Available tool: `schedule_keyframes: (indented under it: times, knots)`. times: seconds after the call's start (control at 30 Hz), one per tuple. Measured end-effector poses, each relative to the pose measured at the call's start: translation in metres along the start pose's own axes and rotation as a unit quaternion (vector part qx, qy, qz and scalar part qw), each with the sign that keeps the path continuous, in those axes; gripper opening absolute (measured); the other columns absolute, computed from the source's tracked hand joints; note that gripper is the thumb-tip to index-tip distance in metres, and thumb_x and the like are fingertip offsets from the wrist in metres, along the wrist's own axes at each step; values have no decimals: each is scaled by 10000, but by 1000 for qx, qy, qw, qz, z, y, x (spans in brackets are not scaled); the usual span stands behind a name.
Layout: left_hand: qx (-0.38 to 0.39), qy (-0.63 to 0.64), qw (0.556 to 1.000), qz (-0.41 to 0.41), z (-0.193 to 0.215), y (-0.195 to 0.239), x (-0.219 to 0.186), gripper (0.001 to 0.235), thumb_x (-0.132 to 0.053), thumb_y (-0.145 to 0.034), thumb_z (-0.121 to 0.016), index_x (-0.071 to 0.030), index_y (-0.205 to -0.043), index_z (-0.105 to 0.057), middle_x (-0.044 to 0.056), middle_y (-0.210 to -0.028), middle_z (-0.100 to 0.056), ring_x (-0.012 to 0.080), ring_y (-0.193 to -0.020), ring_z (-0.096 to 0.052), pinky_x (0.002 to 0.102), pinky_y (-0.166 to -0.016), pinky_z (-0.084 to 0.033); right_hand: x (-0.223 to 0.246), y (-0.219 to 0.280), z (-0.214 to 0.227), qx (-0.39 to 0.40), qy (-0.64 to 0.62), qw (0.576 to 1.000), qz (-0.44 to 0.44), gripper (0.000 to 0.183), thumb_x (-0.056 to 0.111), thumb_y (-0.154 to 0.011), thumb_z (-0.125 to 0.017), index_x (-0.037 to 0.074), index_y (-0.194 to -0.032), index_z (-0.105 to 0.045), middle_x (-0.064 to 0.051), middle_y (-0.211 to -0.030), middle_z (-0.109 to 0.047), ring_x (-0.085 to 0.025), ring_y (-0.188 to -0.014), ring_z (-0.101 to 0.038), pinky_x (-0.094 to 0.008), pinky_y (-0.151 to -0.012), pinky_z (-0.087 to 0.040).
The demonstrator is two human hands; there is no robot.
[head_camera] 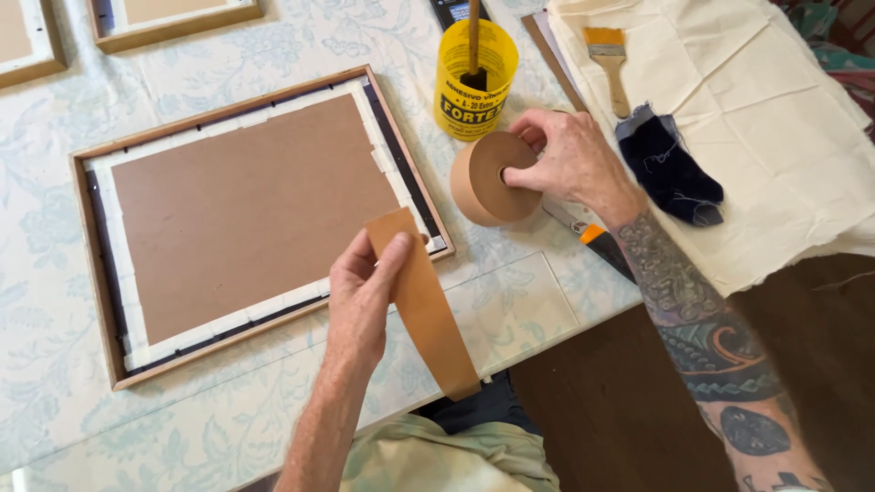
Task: Applying brown adhesive paper tape to the back of a picture frame to seal the edges.
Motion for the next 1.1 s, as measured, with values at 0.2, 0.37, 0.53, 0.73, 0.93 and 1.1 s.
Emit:
schedule_keyframes:
  times: [0.2,0.37,0.53,0.73,0.93,1.1]
  knots:
    - [-31,40,999,-14,10,16,-26,266,-266,-1008,-644,-63,-1171,-697,149,-976,-774,187,-695,-697,274,-501,-532,9,-19,-20,33,210,974,-83,510,608,-671,-816,219,-999,-786,-25,-815,-787,-324,-956,-750,-469,-874,-584]
    - [-69,81,994,-17,28,24,-37,315,-288,-1034,-565,-57,-1226,-657,155,-993,-781,157,-625,-681,203,-414,-425,7,-21,-30,54,281,953,-102,608,707,-661,-784,274,-1086,-810,-116,-987,-794,-384,-1022,-743,-503,-850,-601]
    - [-101,146,982,-57,60,26,-42,323,-304,-1042,-569,-54,-1225,-659,211,-978,-782,203,-592,-730,209,-366,-473,88,46,-12,-51,75,986,142,371,417,-941,-796,136,-1181,-761,-126,-1032,-778,-344,-982,-736,-448,-830,-586]
    - [-247,168,937,-182,159,49,-39,317,-296,-1070,-537,-86,-1292,-622,160,-1040,-780,167,-770,-748,258,-590,-616,110,138,-130,427,-297,853,-46,728,175,-793,-850,175,-1466,-570,-145,-1135,-825,-203,-1005,-774,-375,-936,-633]
    - [-388,-111,887,-226,210,132,-31,492,8,-936,-636,-162,-1384,-528,77,-1239,-691,136,-1082,-611,288,-929,-550,96,115,-127,339,-128,927,-96,354,275,-819,-846,199,-1158,-779,-78,-820,-826,-203,-788,-728,-367,-784,-610]
    - [-430,-353,784,-276,215,155,-29,429,99,-885,-638,-79,-1275,-633,104,-1260,-627,268,-1215,-555,426,-1065,-511,118,116,-129,247,15,963,109,476,445,-810,-825,185,-1202,-749,-94,-1072,-734,-274,-977,-720,-446,-895,-563]
Point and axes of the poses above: each hand's wrist, its own y-axis away from the middle knuckle, its own z-axis out of the back of the hand, x = y × z, the point moved 5 cm from there along -y, towards the middle knuckle
